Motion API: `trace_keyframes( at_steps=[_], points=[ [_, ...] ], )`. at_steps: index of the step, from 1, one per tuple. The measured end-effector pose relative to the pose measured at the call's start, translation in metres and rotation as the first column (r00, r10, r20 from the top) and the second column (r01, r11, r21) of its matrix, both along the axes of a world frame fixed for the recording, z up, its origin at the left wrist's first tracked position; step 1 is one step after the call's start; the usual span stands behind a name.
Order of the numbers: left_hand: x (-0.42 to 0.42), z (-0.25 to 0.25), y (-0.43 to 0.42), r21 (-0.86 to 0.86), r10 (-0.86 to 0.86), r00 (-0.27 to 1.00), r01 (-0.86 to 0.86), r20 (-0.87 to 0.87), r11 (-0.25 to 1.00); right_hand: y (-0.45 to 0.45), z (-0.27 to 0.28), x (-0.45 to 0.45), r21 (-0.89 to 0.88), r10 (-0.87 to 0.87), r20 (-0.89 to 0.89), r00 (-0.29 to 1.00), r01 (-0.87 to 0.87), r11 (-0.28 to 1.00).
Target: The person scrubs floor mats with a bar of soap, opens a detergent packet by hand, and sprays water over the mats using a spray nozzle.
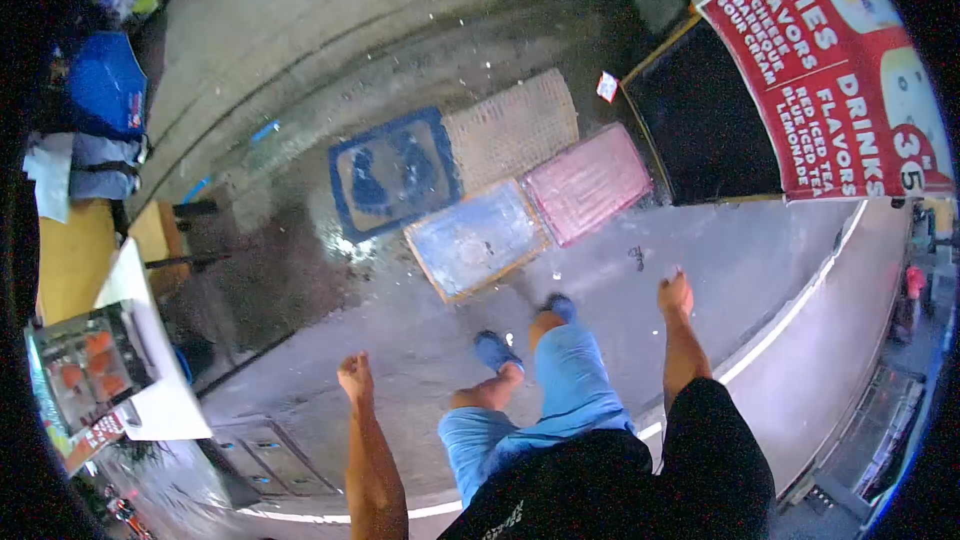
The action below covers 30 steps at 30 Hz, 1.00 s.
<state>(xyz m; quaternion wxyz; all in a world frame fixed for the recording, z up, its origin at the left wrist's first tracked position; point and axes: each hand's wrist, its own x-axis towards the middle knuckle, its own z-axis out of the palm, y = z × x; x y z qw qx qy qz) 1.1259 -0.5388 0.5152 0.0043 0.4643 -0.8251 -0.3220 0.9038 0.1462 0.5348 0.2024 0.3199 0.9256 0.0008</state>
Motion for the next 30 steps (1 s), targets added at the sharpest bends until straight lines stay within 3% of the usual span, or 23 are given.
trace_keyframes(
  at_steps=[2,4,5,6,7,8,10,13,16,17,19,21,23,24,25,26,27,29,30],
  points=[
    [0.044,0.001,-0.039,0.057,0.042,0.998,-0.039,-0.042,0.998,-0.015,0.038,0.045,0.002,-0.063,0.051,0.997,0.063,0.998],
    [0.071,0.032,-0.066,0.392,0.186,0.982,-0.16,-0.03,0.906,-0.032,0.063,0.072,0.01,-0.097,0.138,0.986,0.097,0.995],
    [0.096,0.042,-0.084,0.336,0.046,0.995,-0.073,0.086,0.939,-0.038,0.07,0.084,0.015,-0.096,0.203,0.974,0.095,0.995],
    [0.118,0.045,-0.107,0.286,-0.076,0.976,0.014,0.205,0.958,-0.043,0.078,0.088,-0.044,0.064,0.379,0.923,-0.051,0.998],
    [0.127,0.053,-0.126,0.24,-0.171,0.933,0.096,0.317,0.966,-0.043,0.063,0.089,-0.052,0.097,0.328,0.94,-0.085,0.995],
    [0.131,0.072,-0.137,0.256,0.052,0.966,-0.119,0.254,0.959,-0.041,0.048,0.091,-0.057,0.132,0.278,0.952,-0.121,0.991],
    [0.139,0.096,-0.154,0.35,0.461,0.878,-0.475,0.127,0.808,-0.083,0.049,0.044,-0.089,0.118,0.206,0.971,-0.101,0.991],
    [0.169,0.092,-0.198,0.246,0.347,0.925,-0.375,0.153,0.894,-0.163,0.061,-0.045,-0.154,0.139,0.083,0.987,-0.125,0.98],
    [0.149,0.119,-0.229,0.269,0.445,0.836,-0.531,0.321,0.804,-0.27,0.074,-0.136,-0.251,0.242,-0.111,0.964,-0.263,0.931],
    [0.146,0.109,-0.255,0.279,0.37,0.853,-0.481,0.368,0.831,-0.306,0.077,-0.164,-0.279,0.275,-0.185,0.943,-0.319,0.906],
    [0.122,0.086,-0.315,0.499,0.602,0.745,-0.652,0.286,0.571,-0.37,0.085,-0.194,-0.26,0.371,-0.397,0.84,-0.49,0.832],
    [0.082,0.084,-0.375,0.584,0.488,0.823,-0.557,0.291,0.59,-0.424,0.087,-0.198,-0.303,0.237,-0.591,0.771,-0.484,0.821],
    [0.006,0.088,-0.433,0.307,0.129,0.917,-0.255,0.377,0.917,-0.467,0.108,-0.18,-0.413,0.056,-0.426,0.903,-0.249,0.876],
    [-0.028,0.077,-0.479,0.155,-0.256,0.889,0.211,0.381,0.965,-0.48,0.093,-0.163,-0.356,0.014,-0.351,0.936,-0.147,0.923],
    [-0.068,0.063,-0.518,0.012,-0.592,0.689,0.647,0.418,0.762,-0.48,0.068,-0.136,-0.41,-0.014,-0.299,0.954,-0.115,0.905],
    [-0.113,0.086,-0.528,0.252,-0.405,0.914,0.398,-0.025,0.882,-0.46,0.003,-0.09,-0.211,0.343,-0.297,0.891,-0.411,0.887],
    [-0.166,0.123,-0.536,0.576,0.014,0.944,0.189,-0.33,0.795,-0.472,0.016,-0.069,-0.084,0.797,0.125,0.591,-0.794,0.602],
    [-0.277,0.178,-0.55,0.459,-0.23,0.953,0.298,-0.199,0.837,-0.523,0.07,-0.026,-0.199,0.48,0.097,0.872,-0.455,0.868],
    [-0.316,0.178,-0.562,0.433,-0.29,0.939,0.342,-0.183,0.834,-0.54,0.083,-0.006,-0.217,0.282,0.117,0.952,-0.252,0.943]
  ],
)
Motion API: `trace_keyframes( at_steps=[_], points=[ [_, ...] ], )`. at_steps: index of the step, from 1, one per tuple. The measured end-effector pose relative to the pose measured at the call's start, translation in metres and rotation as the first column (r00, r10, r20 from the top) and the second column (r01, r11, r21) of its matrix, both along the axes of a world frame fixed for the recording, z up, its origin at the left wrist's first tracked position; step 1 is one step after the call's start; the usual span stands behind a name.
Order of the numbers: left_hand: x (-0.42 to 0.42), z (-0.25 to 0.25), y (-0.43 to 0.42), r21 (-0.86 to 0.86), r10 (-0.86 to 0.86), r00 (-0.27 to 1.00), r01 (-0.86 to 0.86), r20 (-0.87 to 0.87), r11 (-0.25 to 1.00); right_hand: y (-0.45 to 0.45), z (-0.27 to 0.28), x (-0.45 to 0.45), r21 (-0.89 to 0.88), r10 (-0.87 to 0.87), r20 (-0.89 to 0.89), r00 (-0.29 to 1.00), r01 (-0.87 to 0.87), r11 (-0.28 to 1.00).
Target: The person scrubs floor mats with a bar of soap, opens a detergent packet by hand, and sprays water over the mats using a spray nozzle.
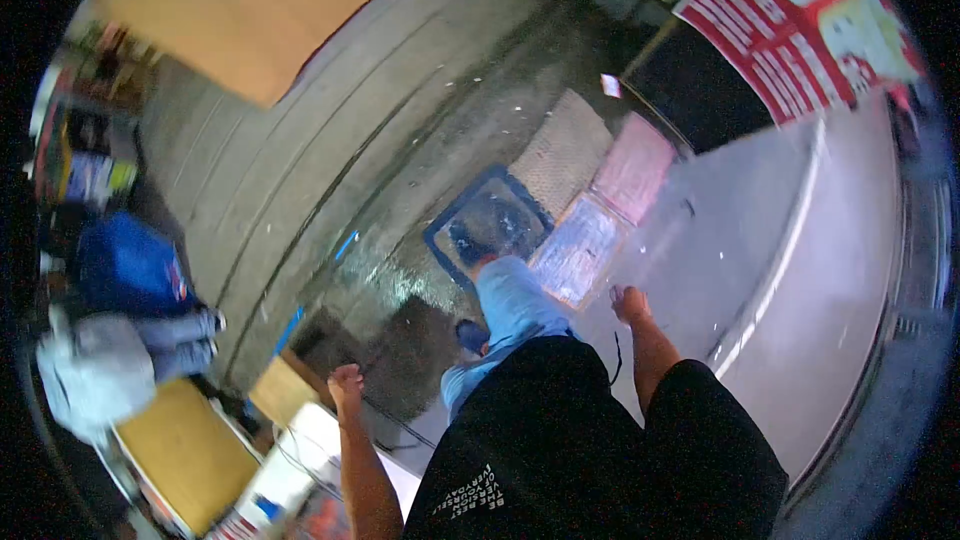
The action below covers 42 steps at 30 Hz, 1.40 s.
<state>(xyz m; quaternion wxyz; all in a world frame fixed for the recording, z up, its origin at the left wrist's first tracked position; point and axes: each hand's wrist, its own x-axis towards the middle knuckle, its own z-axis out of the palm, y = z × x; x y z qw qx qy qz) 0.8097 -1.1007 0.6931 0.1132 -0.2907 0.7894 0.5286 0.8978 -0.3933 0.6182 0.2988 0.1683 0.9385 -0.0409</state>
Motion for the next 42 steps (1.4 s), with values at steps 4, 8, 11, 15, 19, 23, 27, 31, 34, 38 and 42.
trace_keyframes(
  at_steps=[4,8,11,15,19,23,27,31,34,38,42],
  points=[
    [-0.151,-0.006,-0.042,-0.13,-0.232,0.97,0.241,0.076,0.962,-0.043,0.012,0.039,0.094,-0.643,0.13,0.755,0.636,0.766],
    [-0.297,-0.043,-0.09,-0.315,-0.478,0.863,0.505,0.164,0.804,-0.076,-0.044,0.021,0.023,-0.749,0.178,0.639,0.758,0.652],
    [-0.419,-0.015,-0.069,-0.32,-0.454,0.885,0.461,0.099,0.828,-0.117,-0.015,-0.106,-0.079,-0.834,0.169,0.525,0.851,0.52],
    [-0.551,0.013,-0.03,-0.162,-0.343,0.91,0.385,0.234,0.909,-0.109,-0.133,-0.242,-0.209,-0.583,-0.041,0.811,0.564,0.799],
    [-0.699,-0.001,0.015,-0.268,-0.555,0.796,0.604,0.239,0.751,-0.089,0.068,-0.434,-0.49,-0.83,-0.297,0.472,0.671,0.556],
    [-0.832,-0.015,0.128,-0.214,-0.739,0.624,0.781,0.254,0.587,-0.068,0.114,-0.483,-0.563,-0.936,-0.306,0.174,0.76,0.325],
    [-0.944,-0.026,0.302,-0.274,-0.892,0.274,0.945,0.36,0.18,-0.078,0.1,-0.464,-0.447,-0.954,-0.29,-0.074,0.892,0.067],
    [-1.009,-0.042,0.533,-0.371,-0.956,-0.15,0.897,0.253,-0.239,-0.129,0.06,-0.409,-0.202,-0.912,-0.142,-0.385,0.913,-0.354],
    [-1.018,-0.076,0.719,-0.455,-0.895,-0.422,0.775,0.143,-0.438,-0.201,0.051,-0.386,-0.028,-0.72,-0.219,-0.658,0.742,-0.669],
    [-0.956,-0.064,0.933,-0.367,-0.758,-0.643,0.683,0.109,-0.631,-0.232,0.08,-0.431,0.115,-0.45,-0.243,-0.859,0.435,-0.893],
    [-0.845,-0.071,1.036,-0.208,-0.646,-0.763,0.629,0.02,-0.749,-0.23,0.05,-0.471,0.085,-0.356,-0.224,-0.907,0.346,-0.934]
  ],
)
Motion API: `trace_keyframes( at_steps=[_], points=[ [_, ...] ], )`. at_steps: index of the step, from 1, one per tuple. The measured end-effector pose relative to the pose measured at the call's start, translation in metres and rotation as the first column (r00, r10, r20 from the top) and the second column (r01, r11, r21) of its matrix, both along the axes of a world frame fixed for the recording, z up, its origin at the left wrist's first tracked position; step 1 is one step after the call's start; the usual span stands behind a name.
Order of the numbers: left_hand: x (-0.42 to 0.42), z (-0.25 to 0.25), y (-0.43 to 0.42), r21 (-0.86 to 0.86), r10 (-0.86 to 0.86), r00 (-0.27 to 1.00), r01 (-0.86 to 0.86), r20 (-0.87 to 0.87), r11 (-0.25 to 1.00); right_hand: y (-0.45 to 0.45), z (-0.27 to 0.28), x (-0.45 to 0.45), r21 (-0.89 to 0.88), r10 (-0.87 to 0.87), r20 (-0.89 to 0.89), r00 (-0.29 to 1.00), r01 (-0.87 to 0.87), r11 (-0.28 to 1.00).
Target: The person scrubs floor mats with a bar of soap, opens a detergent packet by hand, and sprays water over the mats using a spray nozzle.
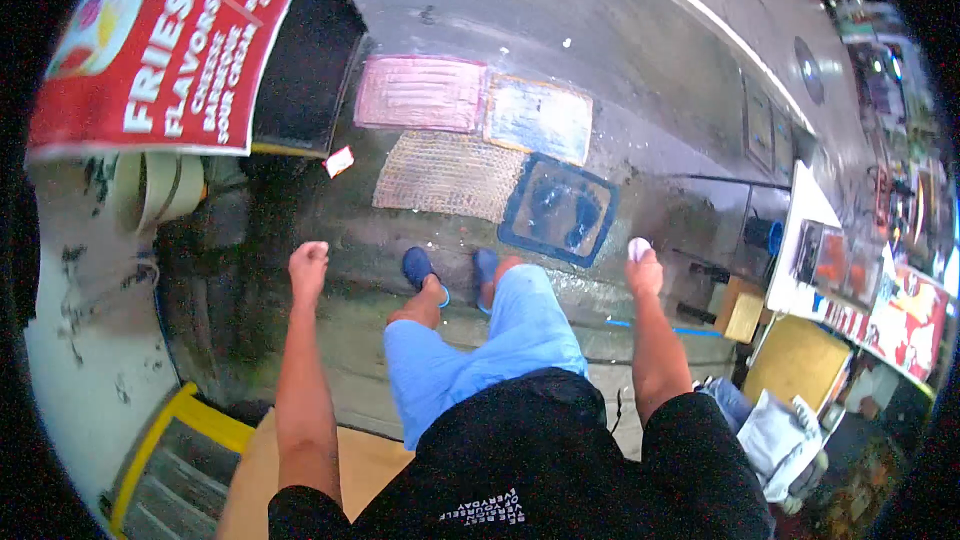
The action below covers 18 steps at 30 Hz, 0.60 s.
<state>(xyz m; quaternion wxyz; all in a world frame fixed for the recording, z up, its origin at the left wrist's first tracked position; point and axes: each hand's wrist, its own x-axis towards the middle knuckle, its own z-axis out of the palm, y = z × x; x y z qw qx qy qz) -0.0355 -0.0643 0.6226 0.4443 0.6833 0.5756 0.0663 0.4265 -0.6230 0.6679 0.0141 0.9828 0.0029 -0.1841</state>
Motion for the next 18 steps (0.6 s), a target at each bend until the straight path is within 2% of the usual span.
trace_keyframes(
  at_steps=[1,2,4,5,6,8,9,13,16,18],
  points=[
    [0.034,0.006,0.006,-0.039,-0.041,0.997,0.044,0.062,0.998,0.024,0.008,-0.013,-0.001,0.073,-0.004,0.997,-0.073,0.997],
    [0.064,0.012,0.006,-0.077,-0.081,0.989,0.091,0.123,0.993,0.035,-0.003,-0.023,0.07,0.139,0.037,0.99,-0.141,0.987],
    [0.11,0.015,-0.002,-0.071,-0.209,0.973,0.216,0.097,0.974,0.086,-0.008,-0.03,0.079,0.147,-0.049,0.988,-0.143,0.987],
    [0.127,0.012,-0.009,-0.066,-0.259,0.961,0.266,0.098,0.962,0.11,-0.009,-0.034,0.174,0.173,-0.025,0.985,-0.166,0.971],
    [0.15,0.028,-0.017,-0.084,-0.285,0.957,0.288,0.051,0.954,0.128,-0.02,-0.034,0.261,0.149,-0.061,0.987,-0.128,0.957],
    [0.169,0.02,-0.026,-0.162,-0.3,0.954,0.297,0.009,0.941,0.169,-0.024,-0.036,0.34,0.181,-0.088,0.98,-0.141,0.93],
    [0.168,0.005,-0.031,-0.105,-0.327,0.945,0.328,0.026,0.939,0.18,-0.032,-0.037,0.361,0.19,-0.102,0.976,-0.141,0.922],
    [0.18,0.028,-0.037,-0.095,-0.376,0.92,0.367,-0.112,0.926,0.179,-0.035,-0.042,0.393,0.145,-0.216,0.966,-0.05,0.918],
    [0.172,0.035,-0.028,-0.16,-0.294,0.942,0.268,-0.165,0.95,0.136,-0.056,-0.05,0.4,0.109,-0.145,0.983,-0.042,0.916],
    [0.152,0.016,-0.013,-0.133,-0.283,0.943,0.263,-0.173,0.956,0.104,-0.057,-0.051,0.287,0.06,-0.208,0.976,0.002,0.958]
  ],
)
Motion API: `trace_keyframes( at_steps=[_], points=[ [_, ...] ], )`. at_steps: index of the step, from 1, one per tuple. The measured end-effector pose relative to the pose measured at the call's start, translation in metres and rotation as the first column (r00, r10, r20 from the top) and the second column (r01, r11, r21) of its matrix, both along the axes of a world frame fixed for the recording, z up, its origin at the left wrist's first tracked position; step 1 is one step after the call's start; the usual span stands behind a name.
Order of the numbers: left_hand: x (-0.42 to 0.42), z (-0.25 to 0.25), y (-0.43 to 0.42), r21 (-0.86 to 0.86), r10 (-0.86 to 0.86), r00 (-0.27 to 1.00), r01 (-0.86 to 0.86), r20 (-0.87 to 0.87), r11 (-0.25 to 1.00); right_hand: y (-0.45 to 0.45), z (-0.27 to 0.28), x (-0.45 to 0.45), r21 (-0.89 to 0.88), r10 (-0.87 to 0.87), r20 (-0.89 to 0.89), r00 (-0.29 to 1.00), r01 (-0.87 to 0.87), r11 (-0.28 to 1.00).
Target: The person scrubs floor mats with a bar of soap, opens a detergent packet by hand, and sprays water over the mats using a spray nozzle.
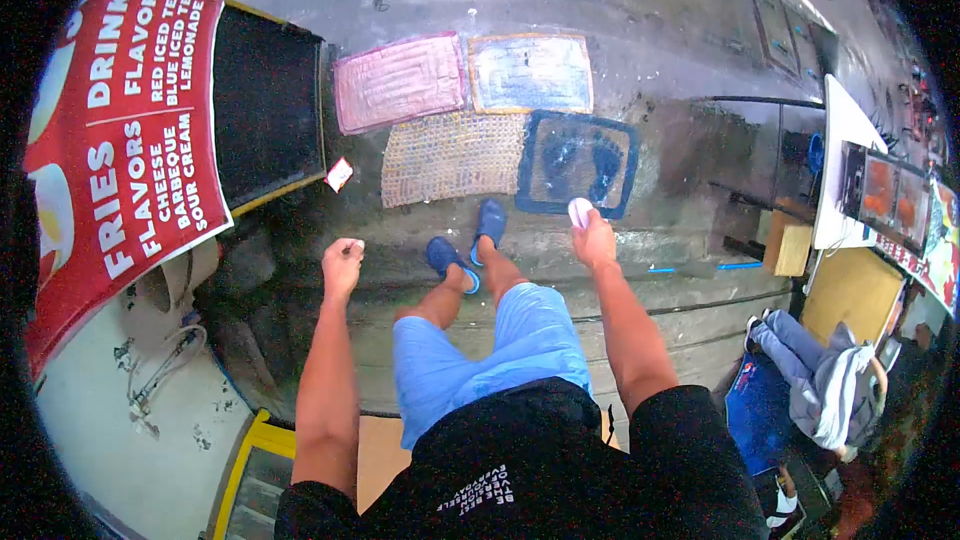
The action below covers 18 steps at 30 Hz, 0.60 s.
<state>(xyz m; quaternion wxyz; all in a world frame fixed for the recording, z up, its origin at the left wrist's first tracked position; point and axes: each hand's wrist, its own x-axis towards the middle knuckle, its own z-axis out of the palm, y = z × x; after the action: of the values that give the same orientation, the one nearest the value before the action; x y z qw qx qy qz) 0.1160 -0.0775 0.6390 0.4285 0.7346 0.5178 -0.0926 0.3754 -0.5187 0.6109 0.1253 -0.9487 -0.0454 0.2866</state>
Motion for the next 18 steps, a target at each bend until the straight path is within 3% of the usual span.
trace_keyframes(
  at_steps=[5,12,14,15,18],
  points=[
    [0.001,0.001,0.029,0.041,-0.009,0.999,0.011,-0.041,0.999,-0.071,-0.027,-0.006,-0.17,-0.17,0.055,0.984,0.177,0.969],
    [0.052,-0.038,0.054,0.073,-0.137,0.987,0.143,-0.081,0.987,-0.034,-0.059,0.005,-0.081,-0.186,0.091,0.978,0.193,0.978],
    [0.067,-0.085,0.063,0.066,-0.2,0.976,0.206,-0.09,0.976,-0.008,-0.08,0.012,-0.005,-0.17,0.107,0.98,0.171,0.985],
    [0.067,-0.121,0.068,0.046,-0.225,0.97,0.23,-0.096,0.972,-0.005,-0.106,0.013,0.035,-0.099,0.174,0.98,0.095,0.995],
    [0.062,-0.245,0.088,-0.009,-0.28,0.951,0.282,-0.132,0.96,0.006,-0.189,0.026,-0.002,-0.133,0.124,0.983,0.134,0.991]
  ],
)
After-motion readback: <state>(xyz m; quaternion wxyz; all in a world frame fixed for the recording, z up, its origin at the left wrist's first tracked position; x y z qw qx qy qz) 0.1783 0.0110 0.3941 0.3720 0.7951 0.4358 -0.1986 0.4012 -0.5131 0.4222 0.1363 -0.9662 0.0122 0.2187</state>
